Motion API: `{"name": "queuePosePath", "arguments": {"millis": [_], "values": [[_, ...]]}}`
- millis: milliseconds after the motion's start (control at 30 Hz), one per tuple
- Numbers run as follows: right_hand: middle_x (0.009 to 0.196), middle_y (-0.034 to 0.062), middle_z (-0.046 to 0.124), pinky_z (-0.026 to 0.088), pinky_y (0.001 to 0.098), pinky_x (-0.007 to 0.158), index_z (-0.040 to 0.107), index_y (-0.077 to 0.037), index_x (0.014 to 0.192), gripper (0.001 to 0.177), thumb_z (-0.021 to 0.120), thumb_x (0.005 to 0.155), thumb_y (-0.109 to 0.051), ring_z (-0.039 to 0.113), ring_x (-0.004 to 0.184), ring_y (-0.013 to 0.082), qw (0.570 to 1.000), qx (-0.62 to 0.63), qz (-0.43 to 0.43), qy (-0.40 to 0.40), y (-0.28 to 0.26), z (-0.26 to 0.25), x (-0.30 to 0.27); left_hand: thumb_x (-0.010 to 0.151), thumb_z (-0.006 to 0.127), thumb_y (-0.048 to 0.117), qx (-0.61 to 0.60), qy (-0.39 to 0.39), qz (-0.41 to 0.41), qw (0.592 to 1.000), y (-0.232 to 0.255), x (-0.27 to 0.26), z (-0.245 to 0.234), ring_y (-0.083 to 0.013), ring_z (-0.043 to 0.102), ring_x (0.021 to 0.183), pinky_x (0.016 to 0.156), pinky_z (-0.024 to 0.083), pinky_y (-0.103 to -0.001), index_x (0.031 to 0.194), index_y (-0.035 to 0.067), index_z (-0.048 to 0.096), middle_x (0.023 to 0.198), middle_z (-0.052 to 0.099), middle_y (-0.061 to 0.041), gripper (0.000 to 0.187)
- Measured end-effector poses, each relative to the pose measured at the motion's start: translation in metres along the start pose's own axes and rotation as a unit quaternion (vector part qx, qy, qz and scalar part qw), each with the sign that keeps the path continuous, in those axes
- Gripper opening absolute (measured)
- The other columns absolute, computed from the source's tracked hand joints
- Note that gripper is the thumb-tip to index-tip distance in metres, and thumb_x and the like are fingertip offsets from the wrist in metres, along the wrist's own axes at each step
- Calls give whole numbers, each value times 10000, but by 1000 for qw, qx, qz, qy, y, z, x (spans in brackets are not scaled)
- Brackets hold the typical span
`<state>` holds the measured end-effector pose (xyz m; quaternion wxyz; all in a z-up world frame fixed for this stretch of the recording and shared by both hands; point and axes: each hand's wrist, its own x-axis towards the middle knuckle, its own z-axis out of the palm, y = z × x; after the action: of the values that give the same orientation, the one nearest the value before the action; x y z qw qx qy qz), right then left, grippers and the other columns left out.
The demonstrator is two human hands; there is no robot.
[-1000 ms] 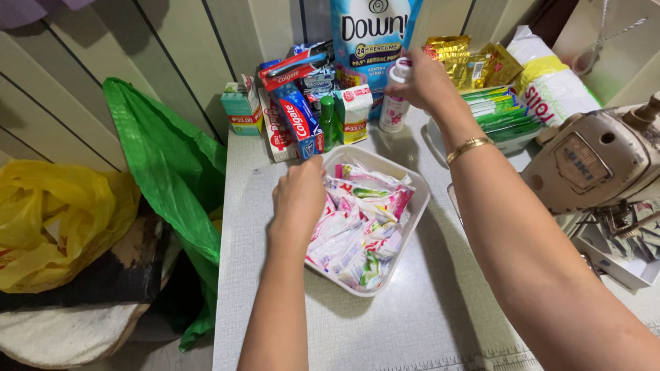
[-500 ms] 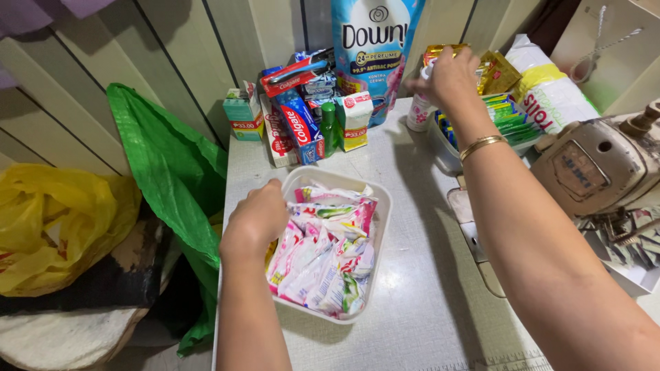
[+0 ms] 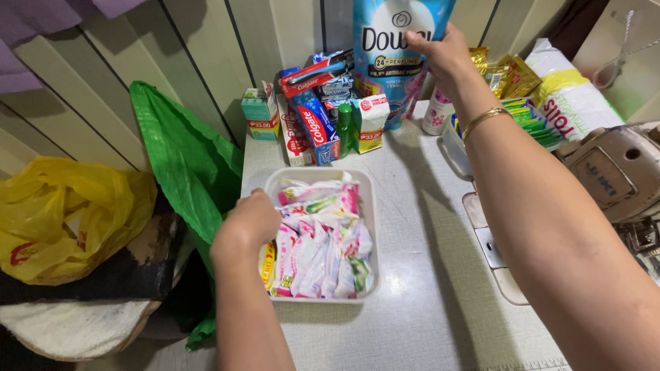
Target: The person arranges small sachets and boxes of household supplies on a table. They place sachets into a white plastic container, then stack boxes of toothpaste and other items beside it, and finally move a stack of green sachets into a second container.
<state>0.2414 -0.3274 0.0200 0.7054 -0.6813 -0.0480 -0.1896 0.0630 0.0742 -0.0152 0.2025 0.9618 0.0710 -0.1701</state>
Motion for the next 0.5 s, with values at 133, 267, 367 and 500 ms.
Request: {"name": "queuePosePath", "arguments": {"millis": [133,267,367,500], "values": [[995,46,789,598,318,867,748,-44,1065,188,785,912,-146,737,916,134,999,-3,13,47,-4,-2,-9,884,504,23,-19,8,-12,1000,-13,12,-1,-497,604,1234,1037,514,-524,1333,-44,587,1342,597,-337,462],[858,45,773,533,297,690,789,-11,930,94,793,918,-104,647,716,112,985,-53,-59,151,3,3,-9,867,508,-6,-42,-5,-16,999,-15,10,-6,-497,598,1242,1023,523,-523,1297,-58,620,1330,602,-341,447],[810,33,778,525,269,664,811,-10,876,44,784,890,-41,638,684,91,967,11,-151,206,16,-1,-3,875,509,3,-39,-2,-12,999,-13,6,-8,-494,603,1240,1023,521,-519,1287,-68,627,1323,602,-348,435],[758,40,708,504,308,642,729,48,818,71,758,878,22,592,669,131,943,131,-223,208,23,-18,17,864,520,-16,-37,-2,-24,999,-9,2,-11,-492,604,1240,1019,525,-522,1302,-60,616,1335,597,-336,450]]}}
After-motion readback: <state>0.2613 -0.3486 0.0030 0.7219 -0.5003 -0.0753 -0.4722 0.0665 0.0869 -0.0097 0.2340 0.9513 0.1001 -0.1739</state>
